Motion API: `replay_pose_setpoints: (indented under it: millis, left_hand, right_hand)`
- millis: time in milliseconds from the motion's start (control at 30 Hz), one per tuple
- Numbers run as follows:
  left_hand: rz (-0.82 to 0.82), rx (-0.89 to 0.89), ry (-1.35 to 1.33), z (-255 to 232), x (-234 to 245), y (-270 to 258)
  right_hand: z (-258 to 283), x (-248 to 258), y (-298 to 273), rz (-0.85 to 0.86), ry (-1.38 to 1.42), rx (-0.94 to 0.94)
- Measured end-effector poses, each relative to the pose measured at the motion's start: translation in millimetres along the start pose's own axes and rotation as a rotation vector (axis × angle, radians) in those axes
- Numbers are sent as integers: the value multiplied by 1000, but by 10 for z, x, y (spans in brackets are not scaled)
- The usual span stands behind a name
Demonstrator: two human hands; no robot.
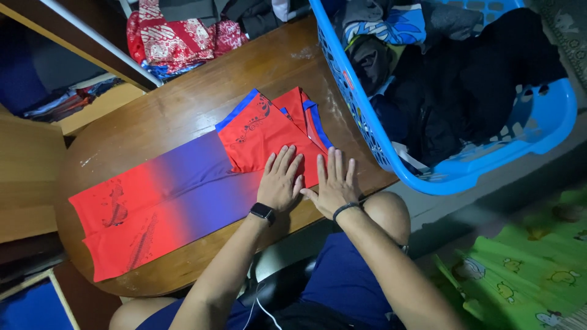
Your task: The person folds a red and purple t-shirt and a black graphic t-shirt on a low wooden table, then places the folded shirts into an open drawer. The person handles the shirts one at a time, smoothing and folding them neatly before storing them.
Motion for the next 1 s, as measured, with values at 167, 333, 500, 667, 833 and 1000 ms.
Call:
replay_pose_setpoints:
  millis: [167, 333, 500, 667, 833, 1000]
  left_hand:
    - [-28, -14, 42, -12, -11, -11]
    - [-100, -30, 58, 148, 64, -41]
    - [-330, 221, 192, 868, 433, -252]
    - [-291, 367, 362, 1573, 449, -106]
    - [-274, 374, 236, 1936, 545, 350]
    - [-320, 359, 243, 2215, 449, 505]
  right_hand:
    - [185, 359, -60, -668, 177, 313]
    - [218, 82, 99, -644, 228, 276]
    - [228, 36, 134, -581, 69, 222]
    - [240, 154, 82, -630, 37, 177]
    - [249, 180, 81, -621, 57, 172]
    - [245, 217, 93, -619, 66, 167]
Point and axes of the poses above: each hand's wrist, its own y-axis towards the middle knuckle, its own x-axis out of the back of the hand, z = x × y, the point moved 8 cm from there along y, towards the middle knuckle, and after that the axes turned 7 degrees about -x, right-handed, at the moved point
